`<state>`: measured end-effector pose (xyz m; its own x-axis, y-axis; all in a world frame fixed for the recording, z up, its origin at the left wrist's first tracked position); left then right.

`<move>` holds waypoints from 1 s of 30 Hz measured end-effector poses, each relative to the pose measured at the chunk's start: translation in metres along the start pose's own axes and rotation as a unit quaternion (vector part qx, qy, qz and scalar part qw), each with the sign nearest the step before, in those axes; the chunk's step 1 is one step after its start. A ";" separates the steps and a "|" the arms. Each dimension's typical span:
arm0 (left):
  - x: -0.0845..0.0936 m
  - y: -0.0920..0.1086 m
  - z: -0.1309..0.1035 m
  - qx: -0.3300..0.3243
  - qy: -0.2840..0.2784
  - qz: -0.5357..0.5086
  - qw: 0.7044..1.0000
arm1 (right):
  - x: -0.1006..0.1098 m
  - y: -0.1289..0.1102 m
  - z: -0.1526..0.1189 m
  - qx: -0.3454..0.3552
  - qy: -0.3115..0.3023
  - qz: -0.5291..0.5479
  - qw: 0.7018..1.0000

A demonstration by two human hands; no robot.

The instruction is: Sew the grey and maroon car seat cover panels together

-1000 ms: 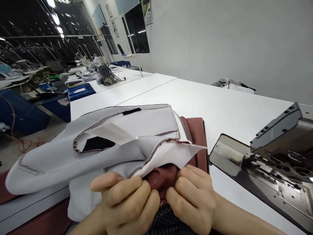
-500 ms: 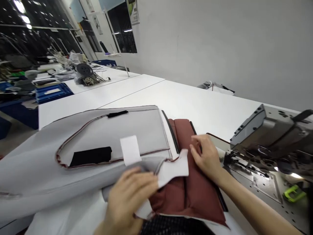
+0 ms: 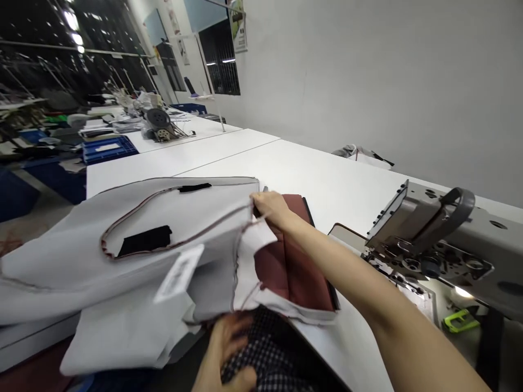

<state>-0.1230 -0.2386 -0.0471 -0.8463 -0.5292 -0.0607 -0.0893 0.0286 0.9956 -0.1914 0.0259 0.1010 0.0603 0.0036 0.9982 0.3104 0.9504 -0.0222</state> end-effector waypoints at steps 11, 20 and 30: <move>-0.053 -0.020 -0.005 0.122 0.059 -0.268 0.954 | 0.101 -0.183 -0.065 0.117 0.024 -0.089 0.989; -0.028 -0.029 -0.050 0.100 0.068 -0.160 0.980 | 0.055 -0.245 -0.107 0.217 -0.050 -0.157 0.962; 0.062 0.075 -0.133 -0.178 0.218 0.124 0.952 | 0.061 -0.236 -0.093 0.185 -0.097 -0.153 0.966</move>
<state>-0.1127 -0.3820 0.0335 -0.5138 -0.8470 0.1368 0.3327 -0.0498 0.9417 -0.1727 -0.2274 0.1620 -0.1697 -0.2703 0.9477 -0.0774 0.9623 0.2606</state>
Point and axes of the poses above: each hand's wrist, its own z-axis towards the middle knuckle, its own x-axis out of the back of the hand, y = z × x, the point moved 9 cm from there along z, towards the middle knuckle, and after that the axes turned 15 degrees about -y, right-handed, at the moved point
